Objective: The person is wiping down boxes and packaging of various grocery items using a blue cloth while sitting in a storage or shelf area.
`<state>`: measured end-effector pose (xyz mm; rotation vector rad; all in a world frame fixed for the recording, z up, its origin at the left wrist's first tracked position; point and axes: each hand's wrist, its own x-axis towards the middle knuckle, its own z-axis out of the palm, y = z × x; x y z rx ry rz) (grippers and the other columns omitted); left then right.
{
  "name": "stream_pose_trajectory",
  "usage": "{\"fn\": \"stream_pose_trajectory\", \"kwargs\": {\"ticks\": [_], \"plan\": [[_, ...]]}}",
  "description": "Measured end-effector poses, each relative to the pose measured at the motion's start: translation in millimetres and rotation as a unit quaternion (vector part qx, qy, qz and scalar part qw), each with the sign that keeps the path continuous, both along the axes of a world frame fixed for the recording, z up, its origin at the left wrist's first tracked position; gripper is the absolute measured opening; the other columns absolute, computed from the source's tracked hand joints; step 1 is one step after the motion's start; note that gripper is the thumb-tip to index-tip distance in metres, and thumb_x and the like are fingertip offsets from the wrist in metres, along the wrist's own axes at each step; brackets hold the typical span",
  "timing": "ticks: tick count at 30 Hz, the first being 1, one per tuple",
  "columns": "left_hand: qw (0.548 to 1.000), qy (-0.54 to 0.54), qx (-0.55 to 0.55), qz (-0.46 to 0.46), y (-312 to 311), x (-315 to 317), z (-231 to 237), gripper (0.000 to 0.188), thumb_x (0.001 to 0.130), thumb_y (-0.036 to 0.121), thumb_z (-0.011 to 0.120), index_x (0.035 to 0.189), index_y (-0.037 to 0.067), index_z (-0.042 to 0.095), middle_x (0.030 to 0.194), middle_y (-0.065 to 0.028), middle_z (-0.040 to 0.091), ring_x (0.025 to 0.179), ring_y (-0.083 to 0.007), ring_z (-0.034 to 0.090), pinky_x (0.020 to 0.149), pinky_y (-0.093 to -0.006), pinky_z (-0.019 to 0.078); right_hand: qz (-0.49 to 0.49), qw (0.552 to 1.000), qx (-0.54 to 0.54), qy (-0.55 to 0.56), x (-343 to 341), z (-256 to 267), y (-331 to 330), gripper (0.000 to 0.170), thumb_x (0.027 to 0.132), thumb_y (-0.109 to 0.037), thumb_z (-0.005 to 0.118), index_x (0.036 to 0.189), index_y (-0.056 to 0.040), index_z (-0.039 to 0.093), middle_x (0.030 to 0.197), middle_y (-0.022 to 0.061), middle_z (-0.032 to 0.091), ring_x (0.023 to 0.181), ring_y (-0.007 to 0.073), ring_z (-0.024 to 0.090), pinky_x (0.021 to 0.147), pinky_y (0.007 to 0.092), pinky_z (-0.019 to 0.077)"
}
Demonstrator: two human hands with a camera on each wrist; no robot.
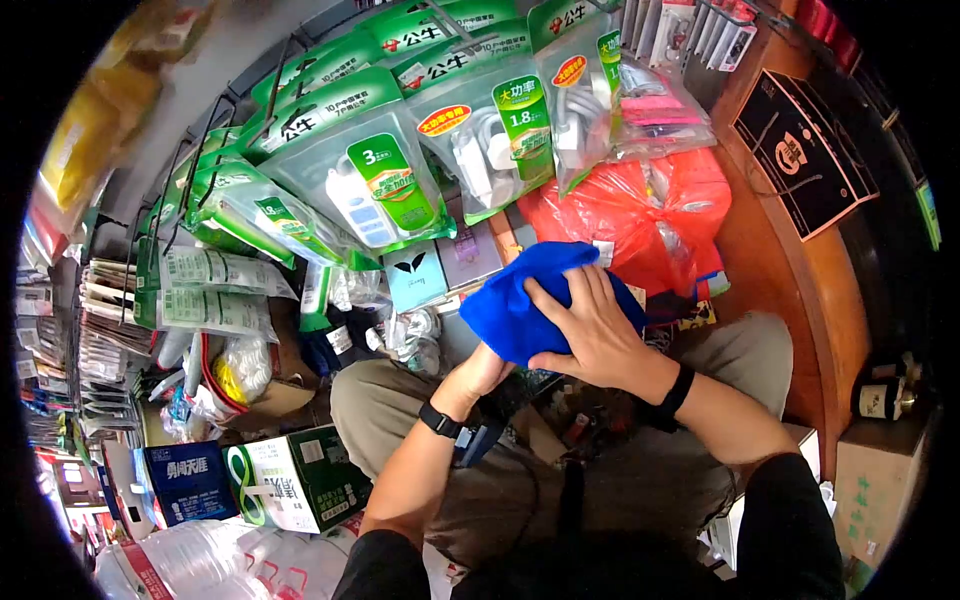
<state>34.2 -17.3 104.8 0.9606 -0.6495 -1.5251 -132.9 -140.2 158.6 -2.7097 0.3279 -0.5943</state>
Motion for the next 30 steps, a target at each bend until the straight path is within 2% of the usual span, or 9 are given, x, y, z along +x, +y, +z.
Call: {"fn": "stream_pose_trajectory", "kwargs": {"ticks": [4,8,12,15,17,20,24,26,30], "plan": [[0.988,-0.150,-0.013,-0.032,-5,-9,-1,0.086,0.104,0.067,0.023,0.163,0.007,0.003,0.165,-0.0136,0.023,0.150,-0.0265,0.028,0.124,-0.0428,0.0271,-0.011,0.994,0.088,-0.066,5,-13,-3,0.092,0.085,-0.071,0.060,0.152,-0.0103,0.039,0.138,0.0308,0.039,0.124,0.0499,0.041,0.110,0.0589,0.0301],[0.997,-0.034,0.021,-0.067,0,-17,16,0.097,0.096,0.076,0.010,0.162,0.006,0.005,0.164,-0.0150,0.023,0.149,-0.0263,0.029,0.123,-0.0416,0.0278,-0.037,0.985,0.169,-0.020,11,-17,-8,0.081,0.085,-0.065,0.065,0.142,-0.0101,0.046,0.123,0.0236,0.053,0.110,0.0429,0.055,0.092,0.0511,0.0455],[0.987,-0.079,0.013,-0.142,5,-11,-4,0.103,0.092,0.080,0.010,0.162,0.005,0.007,0.164,-0.0157,0.025,0.149,-0.0257,0.030,0.122,-0.0395,0.0300,-0.094,0.963,0.236,-0.088,23,-12,-15,0.046,0.096,-0.048,0.062,0.116,-0.0061,0.059,0.089,0.0233,0.067,0.083,0.0434,0.066,0.069,0.0515,0.0501],[0.971,-0.215,-0.035,-0.101,2,-22,7,0.068,0.103,0.054,0.049,0.145,0.000,0.044,0.134,-0.0096,0.058,0.123,-0.0169,0.053,0.105,-0.0341,0.0439,-0.174,0.941,0.250,-0.149,27,-20,-28,0.039,0.101,-0.039,0.056,0.099,-0.0017,0.066,0.078,0.0255,0.066,0.079,0.0446,0.066,0.067,0.0510,0.0498],[0.973,-0.212,-0.036,-0.084,-5,-24,13,0.068,0.100,0.040,0.066,0.151,0.003,0.040,0.135,-0.0029,0.058,0.121,-0.0123,0.052,0.106,-0.0322,0.0423,-0.209,0.902,0.322,-0.195,28,-25,-42,0.044,0.103,-0.039,0.055,0.095,0.0015,0.068,0.079,0.0259,0.066,0.075,0.0419,0.067,0.065,0.0474,0.0489],[0.978,-0.200,-0.039,-0.033,-9,-30,15,0.041,0.101,0.032,0.067,0.126,0.000,0.062,0.111,-0.0012,0.067,0.103,-0.0115,0.058,0.093,-0.0309,0.0477,-0.214,0.874,0.400,-0.176,22,-34,-55,0.050,0.105,-0.041,0.052,0.090,0.0047,0.066,0.069,0.0203,0.061,0.062,0.0300,0.061,0.063,0.0432,0.0472],[0.992,-0.109,-0.052,-0.039,-5,-43,16,0.068,0.097,0.029,0.072,0.149,0.001,0.039,0.140,-0.0095,0.053,0.125,-0.0160,0.051,0.107,-0.0346,0.0429,-0.285,0.853,0.405,-0.165,16,-42,-68,0.062,0.107,-0.049,0.045,0.079,0.0032,0.062,0.063,0.0120,0.055,0.057,0.0229,0.053,0.060,0.0407,0.0447],[0.958,-0.273,-0.090,0.008,-7,-65,19,0.083,0.087,0.022,0.082,0.153,0.002,0.034,0.140,-0.0111,0.053,0.130,-0.0207,0.050,0.112,-0.0382,0.0384,-0.301,0.716,0.581,-0.242,18,-58,-74,0.063,0.107,-0.052,0.042,0.077,-0.0010,0.063,0.064,0.0026,0.056,0.058,0.0177,0.053,0.059,0.0386,0.0442],[0.933,-0.352,-0.045,0.061,-6,-81,5,0.064,0.091,0.007,0.075,0.145,0.004,0.041,0.131,-0.0084,0.060,0.119,-0.0191,0.058,0.103,-0.0360,0.0473,-0.294,0.754,0.529,-0.256,15,-55,-77,0.058,0.107,-0.054,0.040,0.084,-0.0087,0.067,0.076,-0.0011,0.060,0.070,0.0113,0.057,0.068,0.0327,0.0469]]}}
